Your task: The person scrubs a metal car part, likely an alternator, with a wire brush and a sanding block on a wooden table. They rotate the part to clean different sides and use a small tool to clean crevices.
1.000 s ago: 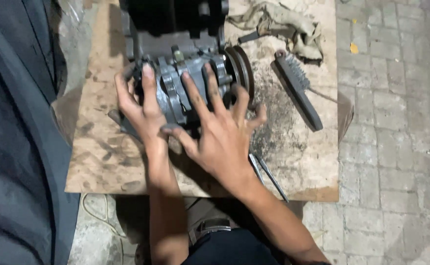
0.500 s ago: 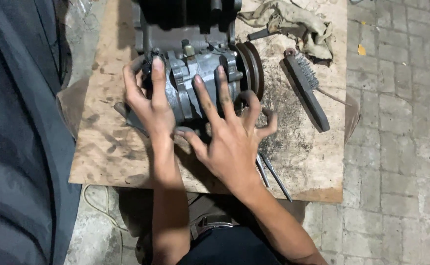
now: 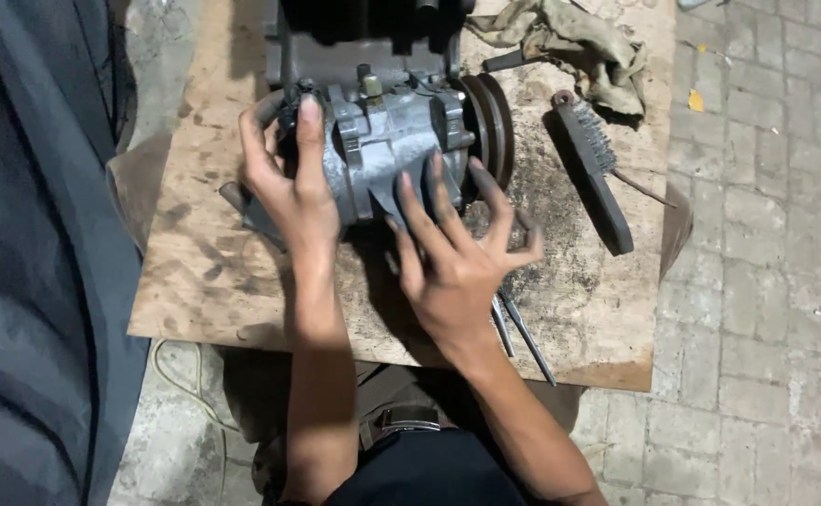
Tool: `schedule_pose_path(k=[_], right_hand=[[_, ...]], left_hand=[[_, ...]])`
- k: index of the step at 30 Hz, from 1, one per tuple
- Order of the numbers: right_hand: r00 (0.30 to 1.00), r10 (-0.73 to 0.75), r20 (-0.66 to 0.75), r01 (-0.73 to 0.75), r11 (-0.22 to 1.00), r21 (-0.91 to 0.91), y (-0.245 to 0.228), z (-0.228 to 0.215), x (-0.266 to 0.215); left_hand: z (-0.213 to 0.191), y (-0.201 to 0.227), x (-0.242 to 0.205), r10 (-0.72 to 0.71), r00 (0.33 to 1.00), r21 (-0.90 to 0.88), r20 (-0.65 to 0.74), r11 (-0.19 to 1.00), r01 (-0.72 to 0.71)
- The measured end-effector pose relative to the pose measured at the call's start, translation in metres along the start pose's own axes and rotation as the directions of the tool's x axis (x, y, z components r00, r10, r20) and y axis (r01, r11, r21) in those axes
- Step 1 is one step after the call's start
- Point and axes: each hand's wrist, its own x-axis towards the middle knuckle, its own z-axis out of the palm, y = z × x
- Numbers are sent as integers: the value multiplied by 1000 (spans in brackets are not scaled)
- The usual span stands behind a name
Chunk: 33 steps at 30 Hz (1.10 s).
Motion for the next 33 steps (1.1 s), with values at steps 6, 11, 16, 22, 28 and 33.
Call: schedule_pose_path(k=[6, 11, 16, 22, 28, 33], right_hand=[[990, 41, 134, -128, 652, 747, 12, -59, -5], [846, 291, 446, -522, 287, 803, 58, -42, -52], [559, 446, 699, -757, -69, 650, 43, -54, -22], [769, 309, 560, -639, 351, 684, 43, -46, -25], [995, 96, 16, -77, 683, 726, 28, -34, 11], [946, -228, -231, 306, 867, 395, 24, -9, 30]], left_hand=[[-2, -1, 1, -65, 998, 20, -24, 998, 66], [-2, 0, -2, -11, 1000, -38, -9, 999, 11], [-1, 3, 0, 3, 999, -56, -33, 998, -5], [-3, 0, 0, -73, 997, -104, -22, 992, 71], [-4, 1, 2, -102, 995, -156, -25, 983, 97], [-7, 4, 2, -122, 993, -137, 0, 983, 121]])
